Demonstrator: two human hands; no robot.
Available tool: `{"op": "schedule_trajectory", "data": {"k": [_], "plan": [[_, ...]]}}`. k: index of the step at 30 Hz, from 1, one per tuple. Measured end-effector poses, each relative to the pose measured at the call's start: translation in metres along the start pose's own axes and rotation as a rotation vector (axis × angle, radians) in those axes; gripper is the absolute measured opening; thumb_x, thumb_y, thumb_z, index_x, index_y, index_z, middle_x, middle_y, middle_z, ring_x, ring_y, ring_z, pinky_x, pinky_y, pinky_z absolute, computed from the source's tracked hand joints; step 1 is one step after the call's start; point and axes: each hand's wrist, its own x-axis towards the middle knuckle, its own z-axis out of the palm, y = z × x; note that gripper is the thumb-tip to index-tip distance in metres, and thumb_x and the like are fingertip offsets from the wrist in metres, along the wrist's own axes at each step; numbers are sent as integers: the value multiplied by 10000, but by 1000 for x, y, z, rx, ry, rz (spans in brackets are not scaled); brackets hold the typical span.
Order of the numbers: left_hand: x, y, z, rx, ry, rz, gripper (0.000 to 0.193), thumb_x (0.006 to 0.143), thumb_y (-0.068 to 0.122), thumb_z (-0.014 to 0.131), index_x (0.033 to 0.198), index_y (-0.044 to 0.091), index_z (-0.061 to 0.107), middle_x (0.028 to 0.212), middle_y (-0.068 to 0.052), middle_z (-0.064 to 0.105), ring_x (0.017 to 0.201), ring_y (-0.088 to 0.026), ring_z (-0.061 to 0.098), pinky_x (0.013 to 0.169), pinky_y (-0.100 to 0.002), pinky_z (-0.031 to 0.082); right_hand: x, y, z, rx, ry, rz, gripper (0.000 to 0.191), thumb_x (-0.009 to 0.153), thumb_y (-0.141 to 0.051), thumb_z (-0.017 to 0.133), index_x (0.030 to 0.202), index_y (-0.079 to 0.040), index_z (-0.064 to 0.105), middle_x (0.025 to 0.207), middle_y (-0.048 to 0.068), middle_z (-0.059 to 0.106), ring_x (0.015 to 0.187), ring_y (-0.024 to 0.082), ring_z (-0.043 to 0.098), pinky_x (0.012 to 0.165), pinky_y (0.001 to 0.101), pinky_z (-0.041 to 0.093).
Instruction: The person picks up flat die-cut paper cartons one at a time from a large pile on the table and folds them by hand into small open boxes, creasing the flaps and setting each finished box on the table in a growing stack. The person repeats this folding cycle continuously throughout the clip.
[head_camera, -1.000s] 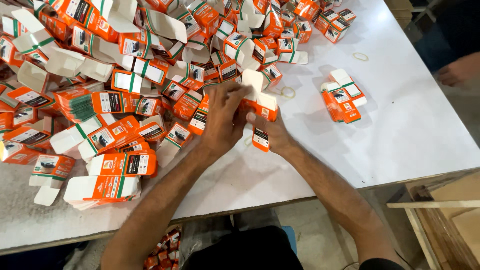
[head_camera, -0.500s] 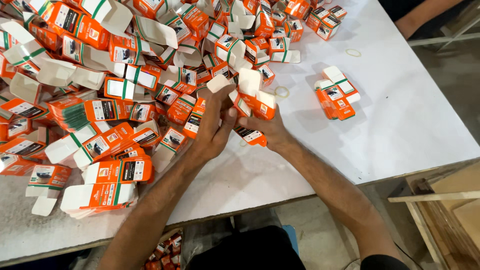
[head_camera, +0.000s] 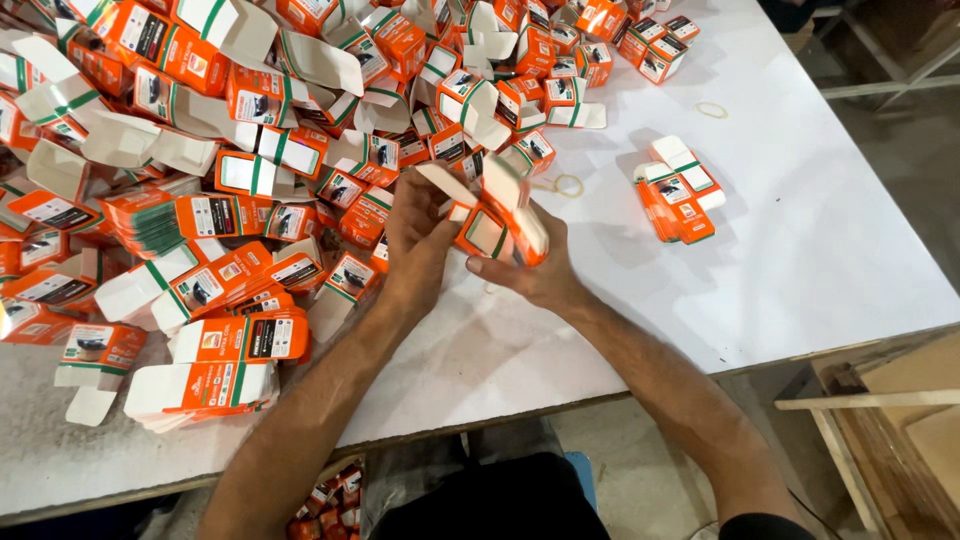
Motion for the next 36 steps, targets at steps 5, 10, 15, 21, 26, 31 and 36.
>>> {"op": "schedule_trajectory", "data": {"k": [5, 10, 15, 21, 26, 31, 36], "plan": [[-6, 2, 3, 201, -75, 176, 114, 1057, 35, 585, 1163, -6, 592, 1321, -140, 624, 1276, -199, 615, 1126, -358, 482, 4, 12, -4, 721, -1, 179, 597, 870, -55, 748, 1409, -6, 496, 1298, 133, 628, 1190, 236, 650, 1016, 399, 568], [-6, -8, -7, 193, -28, 136, 97, 1076, 66, 618, 1120, -12, 584, 1259, -150, 669, 1103, -186, 645, 983, -333, 550, 2, 12, -2, 694, -84, 128, 580, 925, -50, 728, 1448, 9, 484, 1343, 118, 616, 1251, 213, 625, 1082, 380, 543], [-10, -9, -7, 240, -105, 151, 139, 1103, 132, 546, 1106, 2, 594, 1380, -118, 634, 1159, -143, 621, 934, -288, 526, 2, 10, -1, 721, 3, 124, 561, 921, -78, 738, 1424, -1, 503, 1292, 130, 635, 1174, 223, 653, 1010, 390, 561], [-3, 9, -3, 731, -89, 321, 236, 1000, 130, 760, 944, -14, 581, 1260, -115, 627, 1123, -151, 627, 897, -288, 583, -1, 4, -1, -19, 66, -188, 516, 960, -86, 788, 1405, 28, 554, 1321, 123, 648, 1215, 200, 633, 1076, 387, 534], [11, 47, -19, 850, 274, 462, 130, 984, -23, 682, 1087, -25, 603, 1324, -195, 576, 1097, -268, 531, 865, -385, 461, 9, 1, -2, 211, 10, -202, 592, 966, -205, 792, 1438, 5, 503, 1384, 111, 595, 1281, 214, 612, 1115, 422, 540], [5, 29, -1, 989, 19, 554, 576, 879, -152, 657, 1395, 57, 510, 1473, -162, 472, 1419, -341, 472, 1190, -461, 417, 11, 9, -4, 575, -103, 74, 577, 950, -255, 728, 1417, -15, 488, 1306, 143, 634, 1171, 255, 660, 1026, 448, 560], [-2, 2, 1, 1127, -196, 510, 602, 674, -142, 705, 1240, 41, 606, 1286, -179, 535, 1149, -423, 493, 921, -448, 485, 3, 18, -6, 545, -208, 197, 467, 1008, -201, 689, 1373, 42, 531, 1220, 176, 656, 1070, 268, 638, 876, 443, 537]]}}
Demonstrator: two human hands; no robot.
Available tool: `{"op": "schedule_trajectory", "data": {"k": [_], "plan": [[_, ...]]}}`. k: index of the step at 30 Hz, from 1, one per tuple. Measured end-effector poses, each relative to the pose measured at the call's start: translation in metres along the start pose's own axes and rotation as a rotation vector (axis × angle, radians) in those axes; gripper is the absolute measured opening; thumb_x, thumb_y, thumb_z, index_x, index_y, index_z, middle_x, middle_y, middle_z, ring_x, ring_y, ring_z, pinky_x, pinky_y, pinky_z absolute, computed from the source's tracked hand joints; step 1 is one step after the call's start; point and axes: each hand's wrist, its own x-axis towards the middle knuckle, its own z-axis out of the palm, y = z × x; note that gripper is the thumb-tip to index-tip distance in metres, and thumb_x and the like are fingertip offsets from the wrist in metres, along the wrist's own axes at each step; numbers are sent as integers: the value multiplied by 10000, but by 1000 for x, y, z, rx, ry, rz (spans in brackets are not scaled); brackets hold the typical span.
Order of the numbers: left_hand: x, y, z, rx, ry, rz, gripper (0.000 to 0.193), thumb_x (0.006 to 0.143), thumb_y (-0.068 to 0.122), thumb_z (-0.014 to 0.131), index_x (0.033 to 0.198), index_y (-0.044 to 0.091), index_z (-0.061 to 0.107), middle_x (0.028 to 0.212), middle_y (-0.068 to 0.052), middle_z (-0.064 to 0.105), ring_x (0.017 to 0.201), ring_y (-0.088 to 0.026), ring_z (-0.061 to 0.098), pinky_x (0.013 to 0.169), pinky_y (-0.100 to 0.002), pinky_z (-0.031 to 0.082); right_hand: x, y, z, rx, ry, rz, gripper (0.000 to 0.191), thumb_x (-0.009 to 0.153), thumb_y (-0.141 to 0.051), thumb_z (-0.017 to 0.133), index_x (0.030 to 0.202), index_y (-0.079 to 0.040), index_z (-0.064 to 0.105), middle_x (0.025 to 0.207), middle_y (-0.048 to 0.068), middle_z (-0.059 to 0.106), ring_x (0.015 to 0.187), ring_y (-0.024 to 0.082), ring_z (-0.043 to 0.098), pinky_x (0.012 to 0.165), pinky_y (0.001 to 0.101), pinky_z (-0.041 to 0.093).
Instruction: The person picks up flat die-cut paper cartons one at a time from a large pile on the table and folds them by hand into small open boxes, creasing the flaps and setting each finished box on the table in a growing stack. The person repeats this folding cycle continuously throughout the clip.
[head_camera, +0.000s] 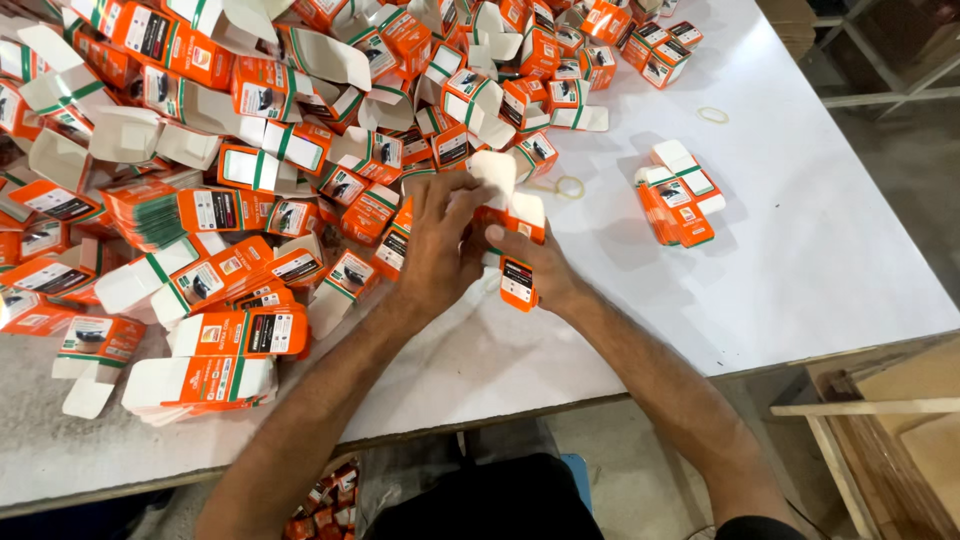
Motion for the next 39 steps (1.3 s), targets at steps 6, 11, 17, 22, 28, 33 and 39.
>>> {"op": "schedule_trajectory", "data": {"k": [6, 11, 17, 22, 28, 33, 39], "plan": [[-3, -15, -9, -254, -14, 47, 340, 765, -187, 638, 993, 32, 515, 1132, -125, 664, 951, -278, 603, 774, -390, 513, 5, -2, -7, 321, 40, 142, 505, 918, -239, 685, 1327, 15, 530, 1208, 161, 660, 1072, 289, 688, 849, 487, 608], [0, 0, -12, -751, 16, -363, 176, 1056, 135, 563, 1197, 109, 461, 1065, -53, 624, 859, -98, 631, 734, -304, 570, 7, -12, -7, 341, 69, 60, 582, 882, -239, 748, 1361, 18, 541, 1229, 177, 667, 1102, 302, 690, 942, 477, 608], [-1, 7, -14, -187, 98, -112, 405, 1096, 292, 531, 1363, -8, 477, 1120, -150, 576, 966, -207, 514, 842, -360, 451, 0, -7, 3, -135, 152, -181, 607, 898, -122, 786, 1431, 17, 530, 1297, 105, 652, 1186, 172, 647, 1028, 360, 557], [-12, -11, 4, -492, 42, -371, 253, 1172, 230, 551, 1113, 3, 645, 999, -55, 667, 875, -115, 525, 895, -302, 494, -4, -6, 9, -473, 202, -333, 518, 939, -73, 803, 1401, 40, 598, 1256, 118, 719, 1127, 170, 694, 1013, 351, 592], [0, -9, 8, -1169, 350, -644, 335, 926, 17, 664, 1238, 65, 551, 1164, -37, 619, 1097, -132, 589, 1009, -325, 484, -8, -3, 19, -760, 117, -556, 657, 913, -89, 803, 1468, 17, 467, 1351, 88, 649, 1230, 181, 640, 1084, 332, 522], [2, 7, 0, -1019, 288, -488, 139, 1074, 78, 626, 1188, -1, 627, 1260, -160, 684, 1145, -172, 636, 1045, -329, 527, -4, -6, 17, -165, 136, -284, 634, 902, -94, 800, 1448, 5, 494, 1373, 104, 627, 1273, 204, 615, 1094, 382, 536], [-10, -1, 4, -867, 216, -395, 137, 1055, 77, 640, 1160, -3, 603, 1326, -148, 648, 1167, -144, 630, 997, -309, 551, -2, -8, 20, 61, 119, -220, 620, 926, -111, 762, 1465, -1, 475, 1386, 118, 602, 1283, 225, 606, 1087, 415, 539]]}}
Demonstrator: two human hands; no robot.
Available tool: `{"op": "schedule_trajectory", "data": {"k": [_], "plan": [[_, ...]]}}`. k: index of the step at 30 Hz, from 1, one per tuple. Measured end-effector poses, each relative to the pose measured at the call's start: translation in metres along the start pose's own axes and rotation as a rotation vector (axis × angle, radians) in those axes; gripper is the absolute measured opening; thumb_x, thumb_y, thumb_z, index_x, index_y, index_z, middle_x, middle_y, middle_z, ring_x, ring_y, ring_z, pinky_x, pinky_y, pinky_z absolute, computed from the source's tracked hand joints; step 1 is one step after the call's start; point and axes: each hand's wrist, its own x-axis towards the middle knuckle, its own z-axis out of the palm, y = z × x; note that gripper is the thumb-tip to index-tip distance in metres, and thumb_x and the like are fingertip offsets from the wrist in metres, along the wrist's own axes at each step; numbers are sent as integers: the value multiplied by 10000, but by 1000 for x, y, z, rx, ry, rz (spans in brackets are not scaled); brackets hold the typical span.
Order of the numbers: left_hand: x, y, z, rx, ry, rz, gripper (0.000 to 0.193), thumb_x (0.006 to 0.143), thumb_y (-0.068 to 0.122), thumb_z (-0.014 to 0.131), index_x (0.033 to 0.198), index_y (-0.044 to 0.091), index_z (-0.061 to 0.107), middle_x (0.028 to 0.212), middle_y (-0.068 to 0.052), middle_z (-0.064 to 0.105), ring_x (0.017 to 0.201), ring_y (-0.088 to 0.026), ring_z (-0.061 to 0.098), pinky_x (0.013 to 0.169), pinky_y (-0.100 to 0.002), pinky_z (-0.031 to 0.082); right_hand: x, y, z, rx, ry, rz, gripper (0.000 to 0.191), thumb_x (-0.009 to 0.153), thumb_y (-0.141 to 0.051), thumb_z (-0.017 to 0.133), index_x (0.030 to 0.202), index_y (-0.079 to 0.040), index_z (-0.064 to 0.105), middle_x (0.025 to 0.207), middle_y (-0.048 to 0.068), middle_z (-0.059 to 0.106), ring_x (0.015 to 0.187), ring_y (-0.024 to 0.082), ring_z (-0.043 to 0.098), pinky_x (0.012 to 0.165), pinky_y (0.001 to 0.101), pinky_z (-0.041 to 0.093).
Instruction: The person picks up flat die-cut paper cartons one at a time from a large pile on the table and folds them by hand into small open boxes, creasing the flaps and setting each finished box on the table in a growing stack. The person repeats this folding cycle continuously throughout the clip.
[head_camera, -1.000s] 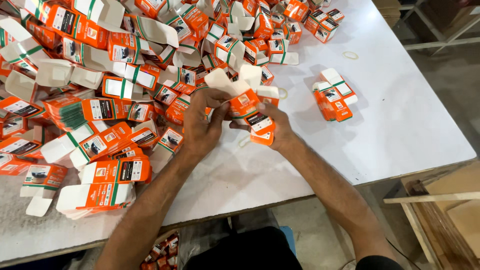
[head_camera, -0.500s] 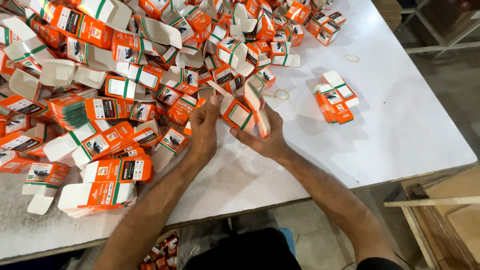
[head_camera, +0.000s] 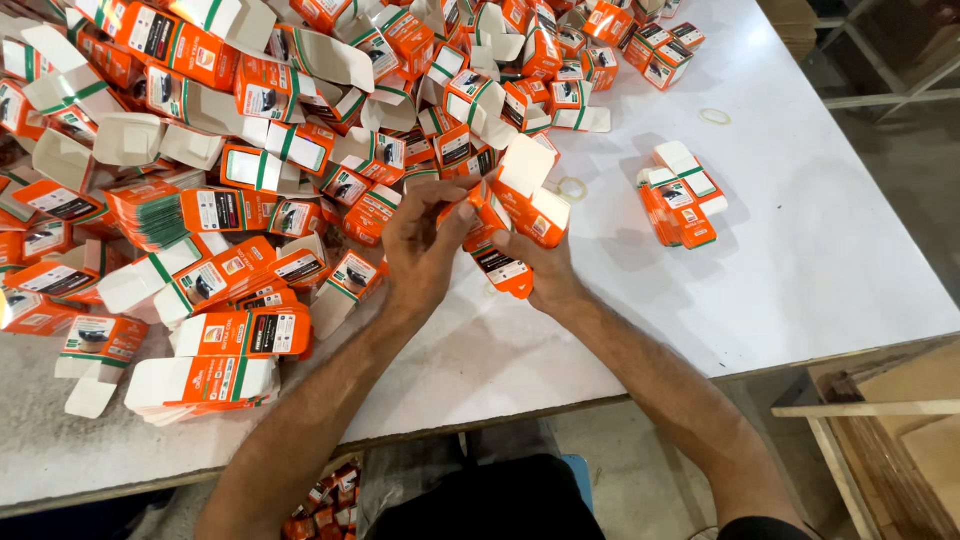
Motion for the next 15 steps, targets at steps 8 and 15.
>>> {"op": "schedule_trajectory", "data": {"k": [8, 15], "plan": [[-5, -2, 6, -74, -104, 30, 206, 1104, 212, 567, 1100, 9, 605, 1435, -120, 605, 1281, -147, 597, 1072, -318, 537, -2, 5, -6, 29, 117, 14, 614, 921, -141, 782, 1449, -3, 500, 1295, 140, 630, 1144, 239, 644, 943, 405, 552], [7, 17, 3, 364, -21, -287, 310, 938, 186, 747, 1186, 72, 601, 1161, -157, 693, 1065, -201, 713, 960, -340, 610, -3, 4, -14, -650, 54, -244, 589, 936, -146, 831, 1420, 22, 542, 1335, 133, 630, 1236, 209, 607, 1099, 398, 524]]}}
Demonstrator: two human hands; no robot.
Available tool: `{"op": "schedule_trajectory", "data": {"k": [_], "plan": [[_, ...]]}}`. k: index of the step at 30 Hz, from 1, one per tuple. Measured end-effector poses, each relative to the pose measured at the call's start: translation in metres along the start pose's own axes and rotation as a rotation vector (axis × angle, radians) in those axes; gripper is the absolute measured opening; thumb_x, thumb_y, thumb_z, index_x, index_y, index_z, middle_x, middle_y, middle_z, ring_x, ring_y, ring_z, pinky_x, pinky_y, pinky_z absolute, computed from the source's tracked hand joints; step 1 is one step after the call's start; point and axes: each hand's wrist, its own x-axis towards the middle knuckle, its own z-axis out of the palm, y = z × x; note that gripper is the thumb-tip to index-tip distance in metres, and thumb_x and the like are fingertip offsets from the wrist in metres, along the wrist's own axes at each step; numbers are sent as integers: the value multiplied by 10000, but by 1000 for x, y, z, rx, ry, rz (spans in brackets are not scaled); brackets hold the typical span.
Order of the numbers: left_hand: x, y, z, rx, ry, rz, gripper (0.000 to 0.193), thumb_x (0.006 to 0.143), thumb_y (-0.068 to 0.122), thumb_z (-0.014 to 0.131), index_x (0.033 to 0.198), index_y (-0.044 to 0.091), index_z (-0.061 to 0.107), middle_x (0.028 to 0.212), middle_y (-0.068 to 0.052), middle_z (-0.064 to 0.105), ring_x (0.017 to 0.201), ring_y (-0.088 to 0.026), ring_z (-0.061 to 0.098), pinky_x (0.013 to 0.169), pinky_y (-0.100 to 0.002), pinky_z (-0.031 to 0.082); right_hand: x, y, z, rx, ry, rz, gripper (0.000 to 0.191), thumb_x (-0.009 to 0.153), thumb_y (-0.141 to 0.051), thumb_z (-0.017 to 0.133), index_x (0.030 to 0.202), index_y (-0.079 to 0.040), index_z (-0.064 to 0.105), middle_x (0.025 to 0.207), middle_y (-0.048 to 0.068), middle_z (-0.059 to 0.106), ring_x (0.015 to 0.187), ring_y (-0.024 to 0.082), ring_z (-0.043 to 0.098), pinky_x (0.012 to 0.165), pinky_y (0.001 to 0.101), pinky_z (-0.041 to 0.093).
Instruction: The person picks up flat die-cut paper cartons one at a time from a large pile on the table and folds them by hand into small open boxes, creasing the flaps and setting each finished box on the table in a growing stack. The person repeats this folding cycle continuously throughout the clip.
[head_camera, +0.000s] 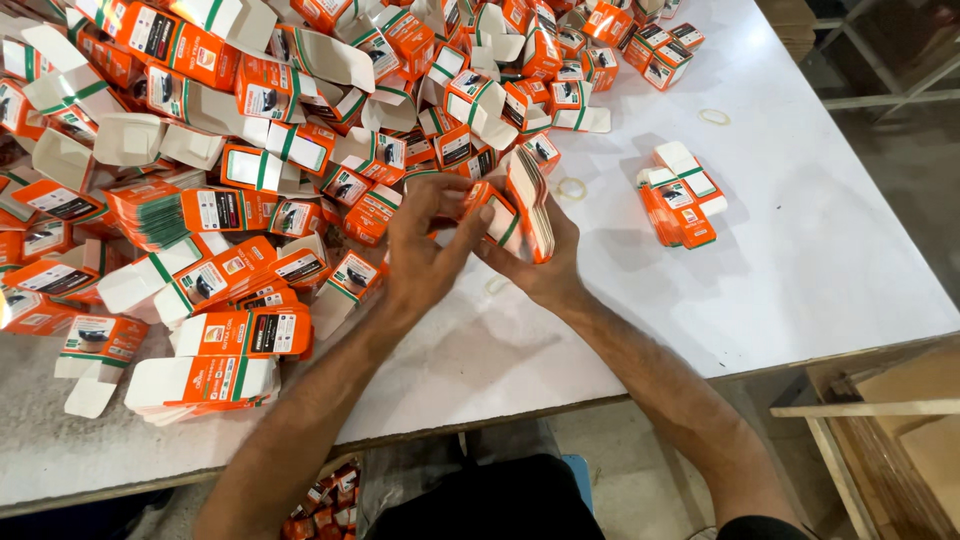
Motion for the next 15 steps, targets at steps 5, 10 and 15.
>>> {"op": "schedule_trajectory", "data": {"k": [5, 10, 15], "plan": [[13, 8, -34, 41, 344, 607, 377, 1035, -89, 672, 1343, 29, 488, 1552, -162, 370, 1433, -222, 401, 1174, -372, 417, 10, 3, 0, 329, -34, 83, 669, 953, -213, 799, 1487, 7, 461, 1361, 128, 613, 1300, 236, 606, 1161, 443, 517], [6, -2, -11, 389, 107, 649, 643, 898, -98, 724, 1471, 36, 464, 1491, -172, 425, 1414, -345, 426, 1195, -450, 394, 9, 10, -2, 713, -125, 375, 604, 980, -274, 715, 1457, -5, 461, 1297, 124, 620, 1189, 263, 633, 994, 489, 552], [9, -12, -1, 488, -71, 623, 430, 749, -108, 746, 1119, 49, 596, 1206, -139, 600, 1145, -349, 526, 945, -429, 490, 2, 18, -4, 664, -201, 493, 504, 996, -229, 702, 1378, 44, 518, 1252, 173, 653, 1103, 281, 626, 872, 465, 532]]}}
